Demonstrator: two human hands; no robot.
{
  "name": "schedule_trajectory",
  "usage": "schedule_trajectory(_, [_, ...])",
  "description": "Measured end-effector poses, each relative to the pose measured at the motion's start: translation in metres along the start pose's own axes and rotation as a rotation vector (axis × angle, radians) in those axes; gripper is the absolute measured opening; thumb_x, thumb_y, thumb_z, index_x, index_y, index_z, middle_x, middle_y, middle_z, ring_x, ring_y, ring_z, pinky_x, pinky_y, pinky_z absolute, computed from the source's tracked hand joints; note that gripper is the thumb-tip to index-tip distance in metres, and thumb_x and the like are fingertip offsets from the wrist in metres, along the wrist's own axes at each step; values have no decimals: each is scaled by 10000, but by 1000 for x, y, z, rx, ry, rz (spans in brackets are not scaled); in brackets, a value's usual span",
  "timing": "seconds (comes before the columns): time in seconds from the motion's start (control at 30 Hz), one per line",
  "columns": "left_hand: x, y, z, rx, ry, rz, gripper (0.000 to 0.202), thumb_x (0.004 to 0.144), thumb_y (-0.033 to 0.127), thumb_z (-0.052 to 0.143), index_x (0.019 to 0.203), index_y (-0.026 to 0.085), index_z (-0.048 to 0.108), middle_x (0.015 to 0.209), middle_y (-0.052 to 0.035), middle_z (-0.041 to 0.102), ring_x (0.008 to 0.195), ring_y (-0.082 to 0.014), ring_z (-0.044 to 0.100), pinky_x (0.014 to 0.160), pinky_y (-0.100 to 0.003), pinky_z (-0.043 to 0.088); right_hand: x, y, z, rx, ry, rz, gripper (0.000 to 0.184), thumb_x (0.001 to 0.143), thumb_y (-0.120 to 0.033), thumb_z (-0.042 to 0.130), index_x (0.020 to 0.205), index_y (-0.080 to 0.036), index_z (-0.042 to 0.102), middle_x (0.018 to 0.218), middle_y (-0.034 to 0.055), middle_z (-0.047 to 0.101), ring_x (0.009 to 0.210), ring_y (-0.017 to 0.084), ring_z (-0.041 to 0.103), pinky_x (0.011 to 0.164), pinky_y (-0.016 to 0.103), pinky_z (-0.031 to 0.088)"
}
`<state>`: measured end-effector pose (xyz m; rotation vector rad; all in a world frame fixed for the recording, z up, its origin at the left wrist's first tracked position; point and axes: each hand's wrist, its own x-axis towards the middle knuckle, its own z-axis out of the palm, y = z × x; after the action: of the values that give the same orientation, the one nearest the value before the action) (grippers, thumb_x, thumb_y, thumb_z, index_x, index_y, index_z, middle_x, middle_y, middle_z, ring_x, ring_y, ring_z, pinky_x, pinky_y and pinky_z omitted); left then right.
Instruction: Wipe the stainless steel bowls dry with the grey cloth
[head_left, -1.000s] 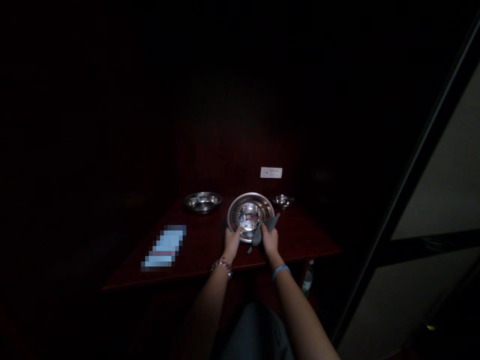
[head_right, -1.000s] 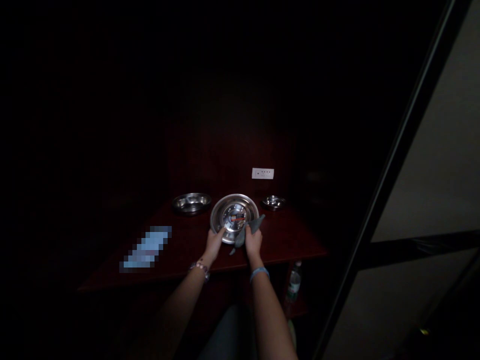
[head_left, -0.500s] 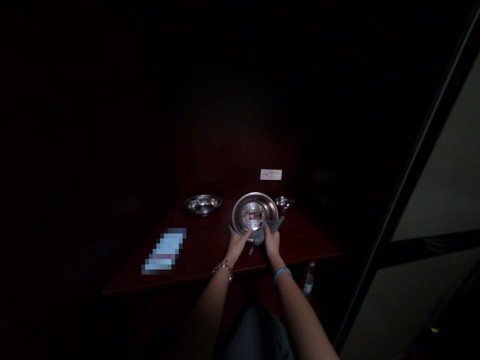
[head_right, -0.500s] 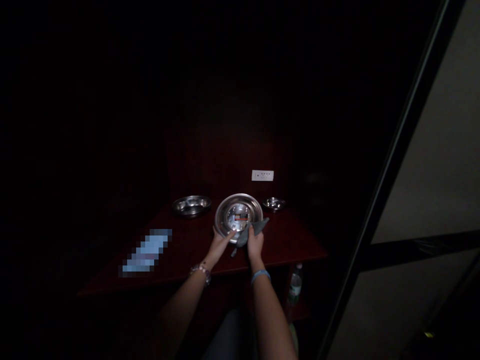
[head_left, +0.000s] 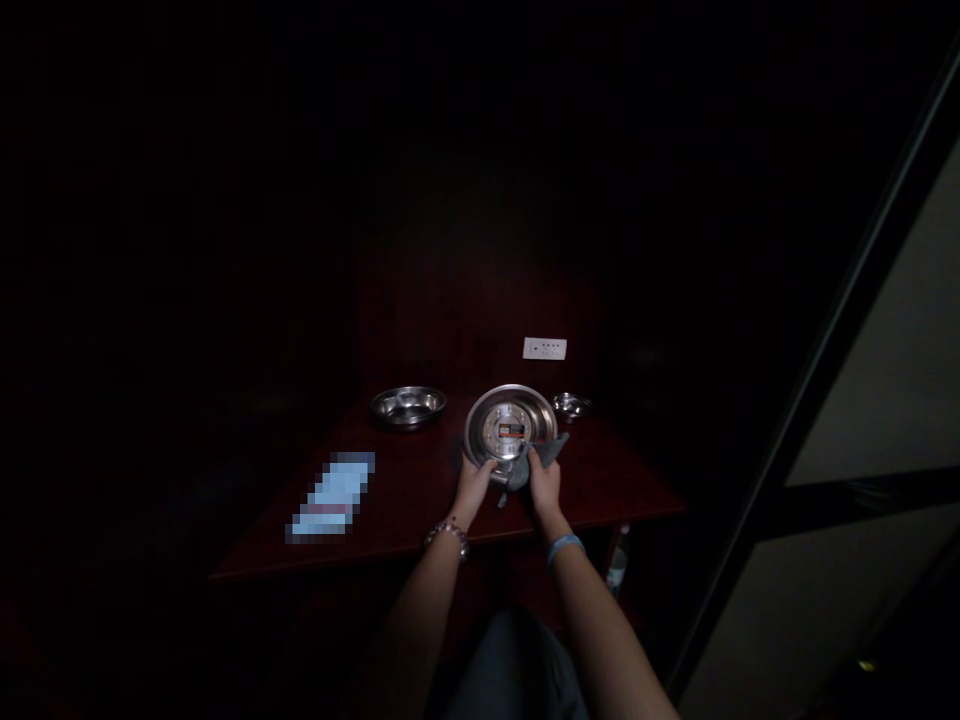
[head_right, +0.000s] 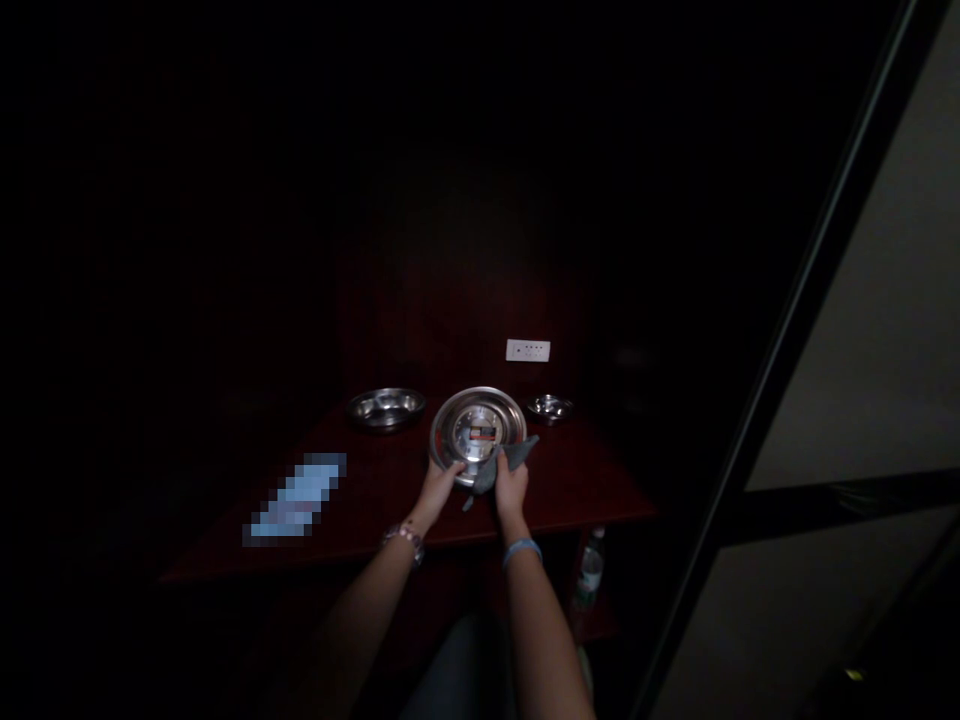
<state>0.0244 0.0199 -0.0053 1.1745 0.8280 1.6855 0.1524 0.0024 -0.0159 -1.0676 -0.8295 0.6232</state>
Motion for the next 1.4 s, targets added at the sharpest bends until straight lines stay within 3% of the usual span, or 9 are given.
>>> schedule_trajectory(0.2, [-4, 6, -2, -43, 99, -19, 420, 671, 80, 648, 1084, 155, 643, 1125, -88, 732, 1065, -231, 679, 1020, -360, 492, -2, -3, 0, -20, -7, -11, 385, 781, -430, 670, 1012, -130, 739, 977, 111, 792, 965, 279, 746, 850, 338, 567])
schedule_trajectory(0.37, [-4, 10, -4, -42, 115, -29, 329, 659, 110, 636, 983, 142, 677, 999, -81, 750, 952, -222, 692, 920, -339, 527, -3, -3, -1, -41, -6, 14, 397, 781, -440, 659, 1001, -121, 741, 991, 113, 791, 949, 270, 745, 828, 319, 562])
schedule_trajectory(0.67, [-7, 6, -1, -56, -2, -55, 353, 763, 201, 676, 1111, 142, 659, 1192, -126, 729, 1143, -252, 662, 1078, -402, 450, 4, 6, -3, -31, -14, -25, 410, 793, -481, 654, 1012, -143, 731, 993, 107, 791, 954, 270, 747, 846, 337, 564])
schedule_trajectory(0.77, [-8, 4, -1, -37, -62, -22, 422, 781, 222, 697, 1193, 159, 633, 1282, -131, 693, 1234, -260, 620, 1137, -409, 397, 7, 11, -3, -27, -1, -38, 416, 797, -493, 645, 1013, -147, 725, 991, 108, 790, 956, 270, 746, 855, 350, 563])
schedule_trajectory(0.9, [-5, 0, -1, -33, -46, 42, 556, 760, 208, 726, 1289, 186, 555, 1369, -129, 633, 1301, -254, 577, 1181, -406, 347, 9, 15, -2, -3, 1, -45, 406, 788, -493, 650, 997, -151, 722, 993, 109, 791, 956, 268, 743, 859, 350, 564])
schedule_trajectory(1.13, [-3, -5, 0, -48, -68, 16, 507, 778, 212, 718, 1261, 186, 566, 1353, -116, 643, 1278, -244, 591, 1186, -420, 346, 8, 13, -2, 19, -3, -13, 414, 783, -495, 653, 1015, -159, 724, 1021, 93, 789, 977, 258, 739, 865, 342, 564])
schedule_trajectory(1.4, [-7, 7, 2, -69, -43, -76, 451, 766, 143, 726, 1202, 156, 615, 1263, -124, 706, 1214, -254, 640, 1133, -401, 408, 4, 6, -2, -54, 0, -16, 453, 795, -511, 631, 1042, -142, 718, 1041, 121, 785, 1009, 262, 742, 872, 329, 558])
